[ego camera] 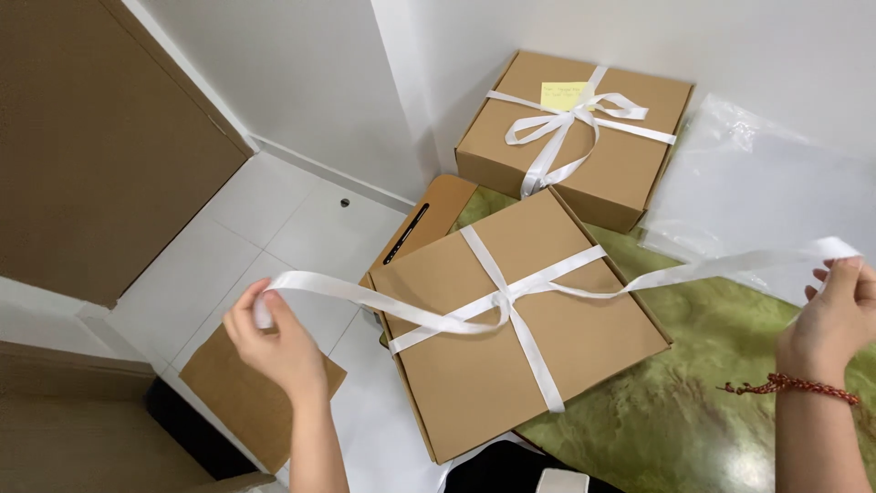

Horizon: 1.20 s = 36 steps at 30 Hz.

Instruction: The person unpacks a black garment from a plastic bag, places it on a wooden hanger, and hangs it on a clothing rack. They then pack a light blue garment into a plastic bag inside a cardboard box, close the box, and tie it with a white ribbon.

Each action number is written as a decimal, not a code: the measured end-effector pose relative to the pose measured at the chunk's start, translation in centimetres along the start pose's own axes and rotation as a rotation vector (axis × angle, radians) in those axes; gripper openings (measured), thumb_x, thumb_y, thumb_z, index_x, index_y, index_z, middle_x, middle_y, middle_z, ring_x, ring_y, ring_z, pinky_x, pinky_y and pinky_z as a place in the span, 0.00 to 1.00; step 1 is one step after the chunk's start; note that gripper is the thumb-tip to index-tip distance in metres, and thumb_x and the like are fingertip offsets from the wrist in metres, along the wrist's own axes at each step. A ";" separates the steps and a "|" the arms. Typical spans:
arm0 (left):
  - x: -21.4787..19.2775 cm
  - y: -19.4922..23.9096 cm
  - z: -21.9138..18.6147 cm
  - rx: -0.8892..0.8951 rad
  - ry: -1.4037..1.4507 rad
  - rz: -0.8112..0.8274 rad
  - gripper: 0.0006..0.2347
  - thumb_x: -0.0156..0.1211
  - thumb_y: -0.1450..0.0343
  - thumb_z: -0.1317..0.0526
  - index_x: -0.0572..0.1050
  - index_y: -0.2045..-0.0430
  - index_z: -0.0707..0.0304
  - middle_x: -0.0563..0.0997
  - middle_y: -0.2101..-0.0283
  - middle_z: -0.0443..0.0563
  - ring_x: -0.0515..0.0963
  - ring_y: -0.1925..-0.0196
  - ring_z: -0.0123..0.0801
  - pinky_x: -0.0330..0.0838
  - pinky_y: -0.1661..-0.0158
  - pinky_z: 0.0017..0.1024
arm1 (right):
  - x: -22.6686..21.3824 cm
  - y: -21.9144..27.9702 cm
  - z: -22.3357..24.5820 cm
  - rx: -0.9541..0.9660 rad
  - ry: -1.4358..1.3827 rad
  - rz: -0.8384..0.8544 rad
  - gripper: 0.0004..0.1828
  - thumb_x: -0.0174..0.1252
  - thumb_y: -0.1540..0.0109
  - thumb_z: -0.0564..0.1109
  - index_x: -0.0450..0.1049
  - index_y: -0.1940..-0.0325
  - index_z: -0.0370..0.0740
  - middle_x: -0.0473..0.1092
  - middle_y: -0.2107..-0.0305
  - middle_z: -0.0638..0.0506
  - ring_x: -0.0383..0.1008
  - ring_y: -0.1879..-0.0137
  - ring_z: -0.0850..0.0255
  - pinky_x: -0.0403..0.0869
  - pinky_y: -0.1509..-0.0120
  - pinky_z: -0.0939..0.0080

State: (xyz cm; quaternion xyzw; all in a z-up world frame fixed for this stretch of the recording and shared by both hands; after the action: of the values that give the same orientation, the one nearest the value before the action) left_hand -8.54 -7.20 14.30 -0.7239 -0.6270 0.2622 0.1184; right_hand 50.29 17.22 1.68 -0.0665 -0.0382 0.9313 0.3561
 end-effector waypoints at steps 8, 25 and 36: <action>11.2 8.8 -0.9 -0.186 0.176 0.750 0.16 0.51 0.28 0.66 0.78 0.48 0.46 0.71 0.36 0.45 0.69 0.29 0.33 0.66 0.35 0.36 | 3.4 10.3 9.8 -0.463 0.234 0.354 0.21 0.55 0.27 0.28 0.65 0.29 0.27 0.65 0.38 0.34 0.65 0.32 0.44 0.65 0.28 0.46; 20.8 14.0 -5.5 -0.556 0.549 1.070 0.15 0.62 0.25 0.63 0.79 0.42 0.57 0.80 0.44 0.58 0.77 0.39 0.40 0.71 0.39 0.41 | 10.4 21.3 3.2 0.541 -0.224 1.156 0.17 0.64 0.35 0.45 0.82 0.48 0.27 0.79 0.71 0.41 0.82 0.64 0.54 0.78 0.60 0.61; 15.0 -0.3 -11.4 0.016 0.328 0.678 0.14 0.53 0.24 0.61 0.77 0.45 0.42 0.72 0.26 0.53 0.62 0.20 0.31 0.60 0.35 0.32 | -9.0 -4.8 1.5 0.282 -0.507 0.642 0.13 0.60 0.26 0.53 0.72 0.38 0.59 0.70 0.61 0.68 0.70 0.55 0.74 0.70 0.36 0.66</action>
State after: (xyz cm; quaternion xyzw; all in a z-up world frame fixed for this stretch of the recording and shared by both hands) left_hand -1.63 9.22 20.54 -0.9218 -0.3224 0.1720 0.1294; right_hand 59.87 14.70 4.59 0.2050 0.0256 0.9778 0.0335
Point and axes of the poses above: each hand's wrist, its own y-axis away from the middle knuckle, its own x-axis out of the palm, z = x × y, the point moved 3 cm from there along -y, towards the middle knuckle
